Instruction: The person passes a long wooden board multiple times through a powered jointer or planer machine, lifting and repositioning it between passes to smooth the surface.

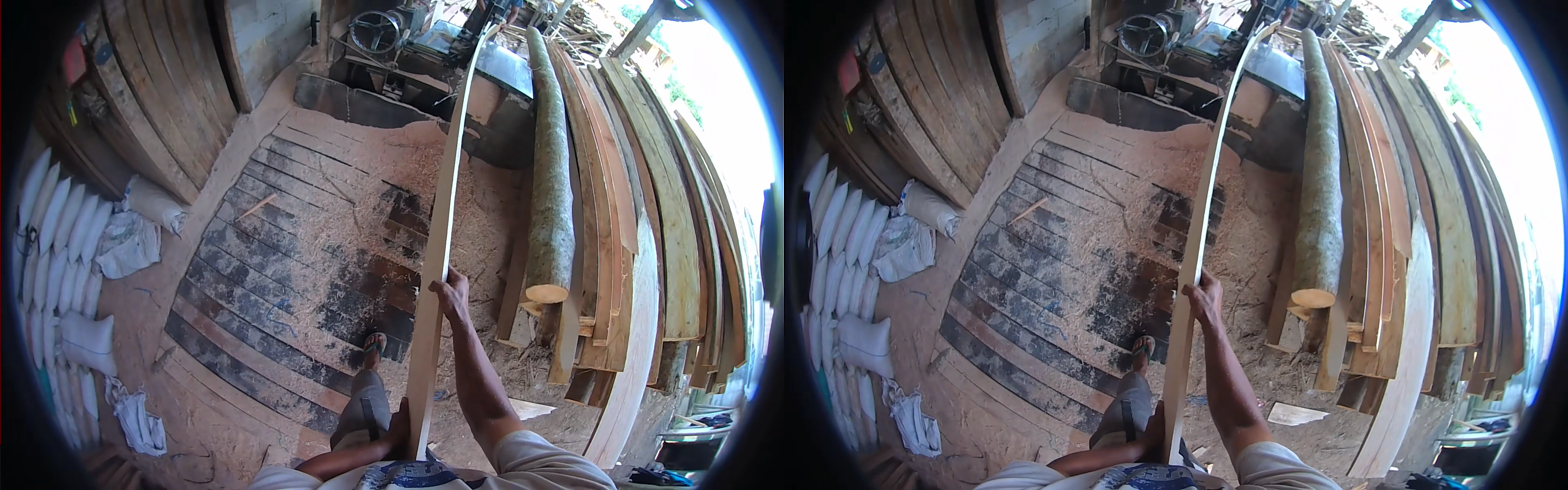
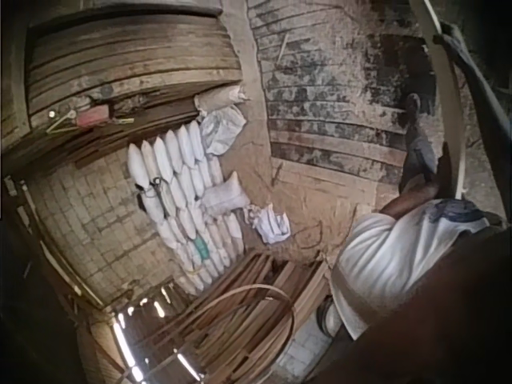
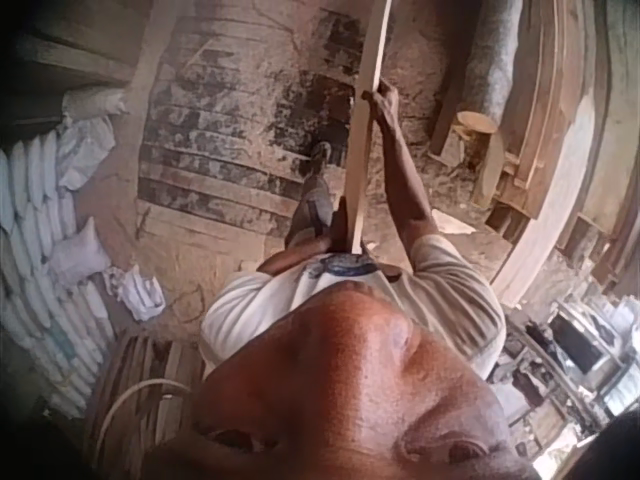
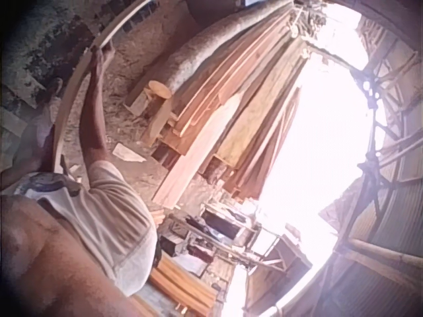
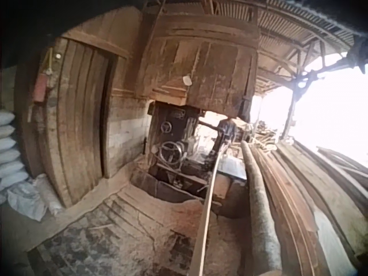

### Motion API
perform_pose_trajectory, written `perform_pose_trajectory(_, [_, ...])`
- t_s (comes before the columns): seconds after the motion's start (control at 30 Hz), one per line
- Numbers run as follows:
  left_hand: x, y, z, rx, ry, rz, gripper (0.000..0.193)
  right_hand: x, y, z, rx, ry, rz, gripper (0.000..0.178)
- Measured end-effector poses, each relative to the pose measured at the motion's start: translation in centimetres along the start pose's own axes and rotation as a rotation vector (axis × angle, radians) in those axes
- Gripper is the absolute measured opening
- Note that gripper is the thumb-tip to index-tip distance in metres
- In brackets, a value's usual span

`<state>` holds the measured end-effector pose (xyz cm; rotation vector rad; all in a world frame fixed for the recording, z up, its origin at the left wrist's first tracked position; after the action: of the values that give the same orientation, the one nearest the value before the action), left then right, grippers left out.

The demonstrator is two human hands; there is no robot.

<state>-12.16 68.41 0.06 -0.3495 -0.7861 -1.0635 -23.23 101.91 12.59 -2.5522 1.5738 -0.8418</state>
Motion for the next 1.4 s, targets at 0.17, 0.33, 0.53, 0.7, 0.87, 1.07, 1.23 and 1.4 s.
perform_pose_trajectory(0.17, [-5.6,-0.2,5.4,-0.023,-0.001,-0.038,0.080,-6.2,-0.7,-4.2,0.029,0.024,0.042,0.041])
perform_pose_trajectory(0.33, [-11.6,-0.8,10.9,-0.046,0.005,-0.083,0.078,-12.5,-1.1,-7.7,0.030,0.045,0.059,0.046])
perform_pose_trajectory(0.53, [-17.7,-1.4,16.8,-0.059,0.011,-0.141,0.076,-20.4,-1.3,-10.2,0.066,0.051,0.079,0.047])
perform_pose_trajectory(0.7, [-22.7,-1.6,21.3,-0.048,0.026,-0.167,0.074,-26.7,-2.1,-13.1,0.053,0.025,0.095,0.048])
perform_pose_trajectory(0.87, [-28.4,-1.4,26.1,-0.015,0.042,-0.166,0.072,-33.5,-2.7,-16.6,0.080,0.057,0.085,0.047])
perform_pose_trajectory(1.07, [-37.1,-1.1,33.8,0.049,0.070,-0.103,0.070,-43.8,-3.8,-21.4,0.105,0.066,0.102,0.055])
perform_pose_trajectory(1.23, [-44.5,-1.3,41.1,0.130,0.093,-0.047,0.068,-53.2,-5.0,-25.6,0.109,0.110,0.147,0.052])
perform_pose_trajectory(1.4, [-51.9,-1.9,47.5,0.245,0.156,-0.022,0.066,-59.5,-5.2,-30.5,0.028,0.034,0.106,0.050])
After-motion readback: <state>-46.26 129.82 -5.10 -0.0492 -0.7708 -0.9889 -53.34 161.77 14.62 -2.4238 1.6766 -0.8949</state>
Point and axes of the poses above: each hand's wrist, its own x-axis away from the middle knuckle, its own y-axis out of the palm, z = x × y, the point moved 4 cm from there along -x, towards the middle knuckle, and after that the axes turned 15 degrees about y, right-handed, at the moved point
